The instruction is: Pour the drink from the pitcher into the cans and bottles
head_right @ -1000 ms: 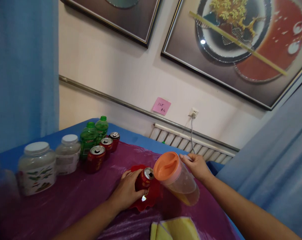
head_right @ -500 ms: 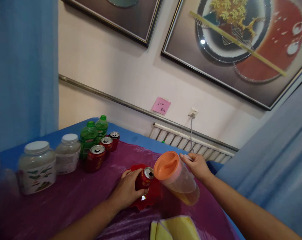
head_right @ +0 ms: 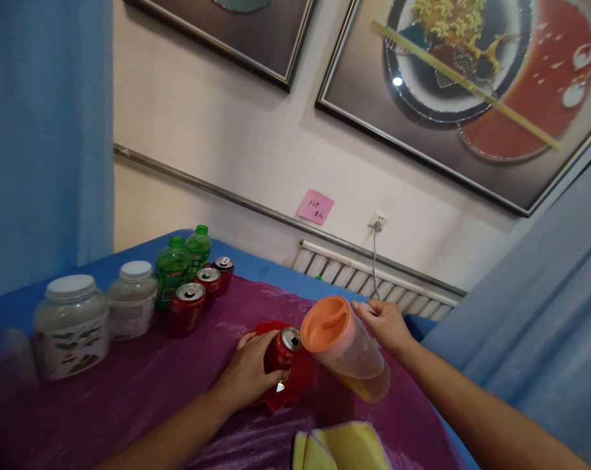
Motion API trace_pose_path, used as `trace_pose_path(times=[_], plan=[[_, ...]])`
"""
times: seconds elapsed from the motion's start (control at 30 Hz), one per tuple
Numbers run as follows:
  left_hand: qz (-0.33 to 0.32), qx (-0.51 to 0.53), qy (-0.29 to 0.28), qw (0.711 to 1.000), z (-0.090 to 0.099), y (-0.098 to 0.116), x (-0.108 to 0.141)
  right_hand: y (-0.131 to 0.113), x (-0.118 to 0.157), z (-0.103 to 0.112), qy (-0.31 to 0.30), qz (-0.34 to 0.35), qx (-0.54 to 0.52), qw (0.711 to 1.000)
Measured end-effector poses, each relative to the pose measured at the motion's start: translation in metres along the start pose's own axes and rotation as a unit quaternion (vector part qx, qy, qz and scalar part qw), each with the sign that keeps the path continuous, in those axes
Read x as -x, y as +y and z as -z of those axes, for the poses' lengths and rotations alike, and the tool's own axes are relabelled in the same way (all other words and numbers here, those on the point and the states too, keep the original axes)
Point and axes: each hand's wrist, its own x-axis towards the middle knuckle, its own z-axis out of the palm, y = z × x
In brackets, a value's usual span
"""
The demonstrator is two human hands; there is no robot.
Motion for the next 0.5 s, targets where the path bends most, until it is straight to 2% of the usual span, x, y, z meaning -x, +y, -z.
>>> trace_pose_path(times=[0.5], plan=[[-0.013,-0.002,0.005,1.0,-0.0024,-0.0028,-0.0001,0.0012,-0.0004,0.0004,0.007,0.014,0.009,1.0]])
